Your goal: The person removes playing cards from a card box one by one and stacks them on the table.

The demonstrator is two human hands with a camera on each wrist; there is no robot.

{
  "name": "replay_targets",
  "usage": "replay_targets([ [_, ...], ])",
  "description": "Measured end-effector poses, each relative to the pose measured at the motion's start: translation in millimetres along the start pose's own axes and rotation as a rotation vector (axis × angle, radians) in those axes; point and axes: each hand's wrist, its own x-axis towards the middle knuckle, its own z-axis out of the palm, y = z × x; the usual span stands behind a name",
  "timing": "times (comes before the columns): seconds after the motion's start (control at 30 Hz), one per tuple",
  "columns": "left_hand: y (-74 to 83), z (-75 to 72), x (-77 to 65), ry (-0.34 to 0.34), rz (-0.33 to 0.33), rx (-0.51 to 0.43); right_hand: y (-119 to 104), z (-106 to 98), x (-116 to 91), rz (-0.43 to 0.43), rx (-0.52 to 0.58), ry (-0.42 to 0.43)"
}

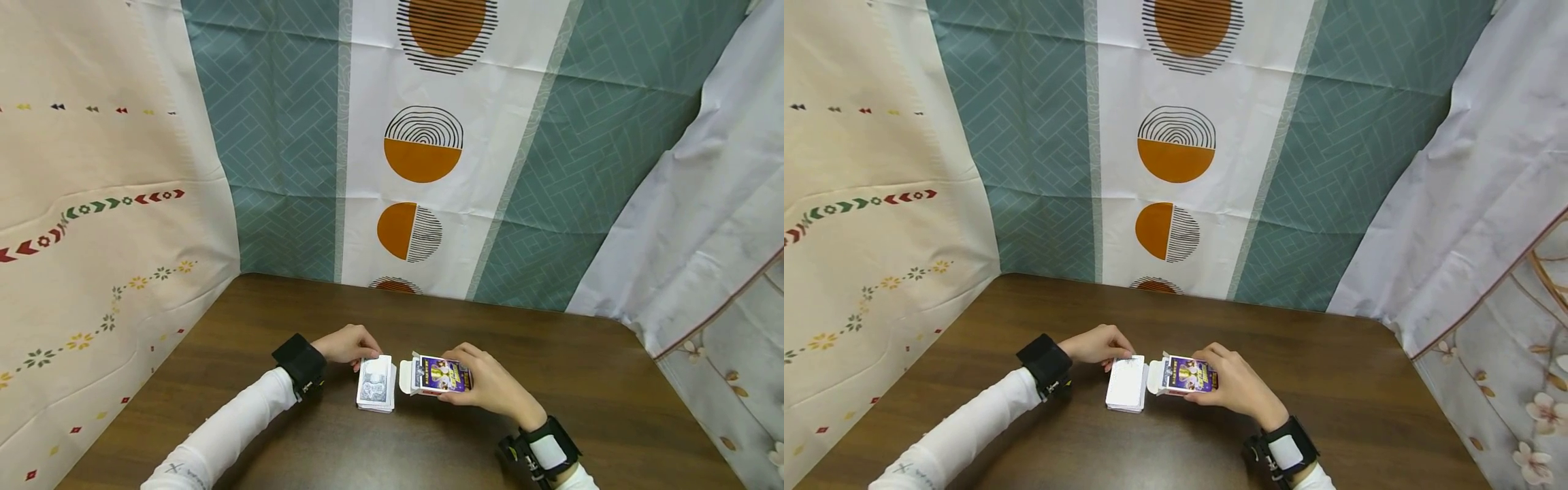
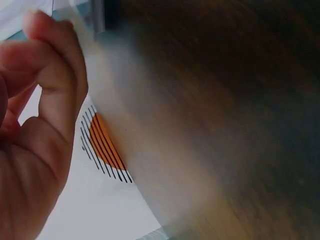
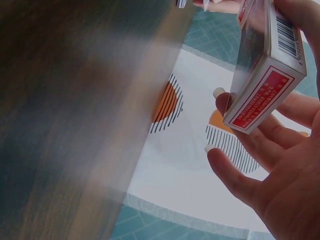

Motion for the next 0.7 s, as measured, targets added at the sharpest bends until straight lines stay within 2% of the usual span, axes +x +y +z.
replay_targets([
  [0.2, -1.6, 8.7, 4.7, 0.053, -0.022, 0.037, 1, 0, -1, 0.015, 0.009, -0.014],
  [0.37, -2.0, 9.6, 5.4, 0.064, 0.005, 0.034, 2, -2, 1, 0.015, 0.003, -0.014],
  [0.47, -3.4, 9.6, 6.6, 0.084, 0.000, 0.035, 2, -2, 1, 0.013, 0.005, -0.008],
  [0.7, -0.9, 11.9, 5.3, 0.138, 0.004, 0.095, 2, 1, 0, 0.004, 0.012, -0.006],
])
